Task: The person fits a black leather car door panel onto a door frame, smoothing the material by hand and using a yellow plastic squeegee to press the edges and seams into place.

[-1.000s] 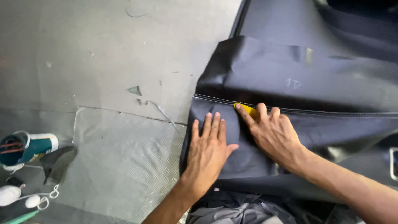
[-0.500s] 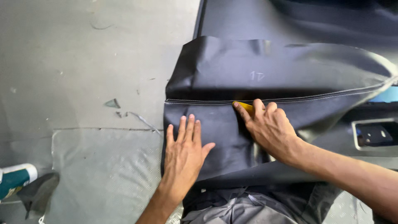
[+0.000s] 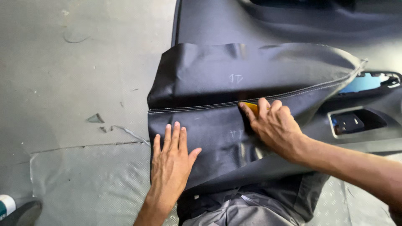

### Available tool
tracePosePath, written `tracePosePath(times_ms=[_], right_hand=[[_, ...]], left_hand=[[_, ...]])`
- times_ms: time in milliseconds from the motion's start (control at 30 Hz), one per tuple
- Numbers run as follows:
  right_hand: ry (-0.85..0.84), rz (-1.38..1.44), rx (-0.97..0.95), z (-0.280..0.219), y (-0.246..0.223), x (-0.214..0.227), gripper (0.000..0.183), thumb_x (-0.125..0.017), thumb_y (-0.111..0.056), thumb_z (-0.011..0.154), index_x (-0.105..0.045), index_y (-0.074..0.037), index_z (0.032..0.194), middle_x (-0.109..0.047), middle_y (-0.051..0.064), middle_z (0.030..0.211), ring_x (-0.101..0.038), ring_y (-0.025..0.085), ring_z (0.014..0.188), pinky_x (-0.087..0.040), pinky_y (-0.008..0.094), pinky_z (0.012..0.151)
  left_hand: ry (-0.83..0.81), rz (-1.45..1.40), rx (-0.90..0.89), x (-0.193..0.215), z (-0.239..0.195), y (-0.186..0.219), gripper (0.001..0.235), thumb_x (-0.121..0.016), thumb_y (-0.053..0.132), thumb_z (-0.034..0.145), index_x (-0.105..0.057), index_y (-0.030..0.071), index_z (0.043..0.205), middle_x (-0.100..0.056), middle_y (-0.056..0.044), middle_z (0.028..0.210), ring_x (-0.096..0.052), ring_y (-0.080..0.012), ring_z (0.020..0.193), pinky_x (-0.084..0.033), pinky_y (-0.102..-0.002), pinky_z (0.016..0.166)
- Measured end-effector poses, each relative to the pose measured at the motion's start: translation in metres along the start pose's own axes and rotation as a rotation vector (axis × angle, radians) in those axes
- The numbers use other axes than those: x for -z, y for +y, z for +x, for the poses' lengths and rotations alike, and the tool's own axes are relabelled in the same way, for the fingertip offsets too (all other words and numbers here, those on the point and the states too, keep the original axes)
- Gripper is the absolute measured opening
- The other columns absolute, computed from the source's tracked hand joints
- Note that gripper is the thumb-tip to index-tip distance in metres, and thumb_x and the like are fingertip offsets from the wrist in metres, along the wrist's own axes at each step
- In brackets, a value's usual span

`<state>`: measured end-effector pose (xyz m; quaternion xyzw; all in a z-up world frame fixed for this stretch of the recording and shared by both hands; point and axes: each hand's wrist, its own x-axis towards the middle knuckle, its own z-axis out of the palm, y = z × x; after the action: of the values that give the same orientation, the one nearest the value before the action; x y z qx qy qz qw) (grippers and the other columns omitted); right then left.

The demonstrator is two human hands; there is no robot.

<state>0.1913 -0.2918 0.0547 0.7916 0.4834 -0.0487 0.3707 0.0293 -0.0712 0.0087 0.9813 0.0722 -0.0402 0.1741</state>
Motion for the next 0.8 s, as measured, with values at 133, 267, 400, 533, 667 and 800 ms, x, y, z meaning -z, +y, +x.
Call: tracePosePath(times_ms=[133,267,400,533,667,800], right_hand=[[0.038,-0.007,-0.08,-0.01,0.004,-0.006,0.073,-0.057,-0.017,0.088,-0.038,-0.018,0.158,-0.054,0.007,0.083,-0.053,0.016,0.064,-0.04,0.025,0.046],[-0.038,-0.039,-0.075,-0.015,0.003,-0.007,0.076,-0.059,-0.016,0.086,-0.038,-0.011,0.159,-0.055,0.006,0.083,-0.053,0.013,0.064,-0.042,0.023,0.045],[0.036,0.023,-0.115,-0.016,-0.001,-0.007,0.076,-0.06,-0.02,0.085,-0.04,-0.012,0.157,-0.056,0.007,0.086,-0.055,0.016,0.066,-0.043,0.024,0.047],[0.056,0.048,-0.139,-0.017,0.004,-0.008,0.075,-0.06,-0.022,0.084,-0.041,-0.013,0.156,-0.057,0.007,0.087,-0.055,0.017,0.067,-0.043,0.025,0.048],[0.022,0.048,-0.144,-0.024,0.013,-0.013,0.073,-0.06,-0.022,0.087,-0.041,-0.016,0.157,-0.057,0.007,0.086,-0.056,0.017,0.068,-0.043,0.026,0.048],[-0.016,0.024,-0.163,-0.033,0.028,-0.018,0.078,-0.061,-0.021,0.085,-0.038,-0.022,0.16,-0.056,0.005,0.088,-0.056,0.017,0.07,-0.044,0.026,0.053]], left_hand=[[-0.026,0.042,-0.011,-0.001,-0.001,-0.001,0.072,-0.058,0.049,0.092,-0.05,-0.006,0.139,-0.045,-0.025,0.15,-0.039,-0.0389,0.141,-0.028,-0.056,0.112],[-0.014,0.133,-0.013,-0.004,0.008,0.019,0.068,-0.058,0.044,0.094,-0.05,-0.007,0.139,-0.044,-0.026,0.151,-0.037,-0.0418,0.142,-0.026,-0.056,0.115],[0.094,-0.03,-0.314,-0.031,0.041,0.062,0.067,-0.054,0.043,0.1,-0.049,-0.008,0.144,-0.043,-0.026,0.156,-0.035,-0.0408,0.149,-0.025,-0.052,0.122],[0.044,-0.144,-0.366,-0.054,0.063,0.076,0.077,-0.051,0.05,0.101,-0.042,-0.01,0.148,-0.039,-0.027,0.157,-0.032,-0.0394,0.15,-0.022,-0.054,0.121],[0.001,-0.15,-0.33,-0.063,0.059,0.076,0.083,-0.052,0.053,0.098,-0.038,-0.011,0.148,-0.036,-0.027,0.158,-0.03,-0.0385,0.149,-0.02,-0.055,0.12],[-0.031,-0.147,-0.325,-0.058,0.063,0.076,0.085,-0.053,0.055,0.096,-0.038,-0.01,0.148,-0.035,-0.027,0.159,-0.029,-0.0374,0.15,-0.019,-0.054,0.119]])
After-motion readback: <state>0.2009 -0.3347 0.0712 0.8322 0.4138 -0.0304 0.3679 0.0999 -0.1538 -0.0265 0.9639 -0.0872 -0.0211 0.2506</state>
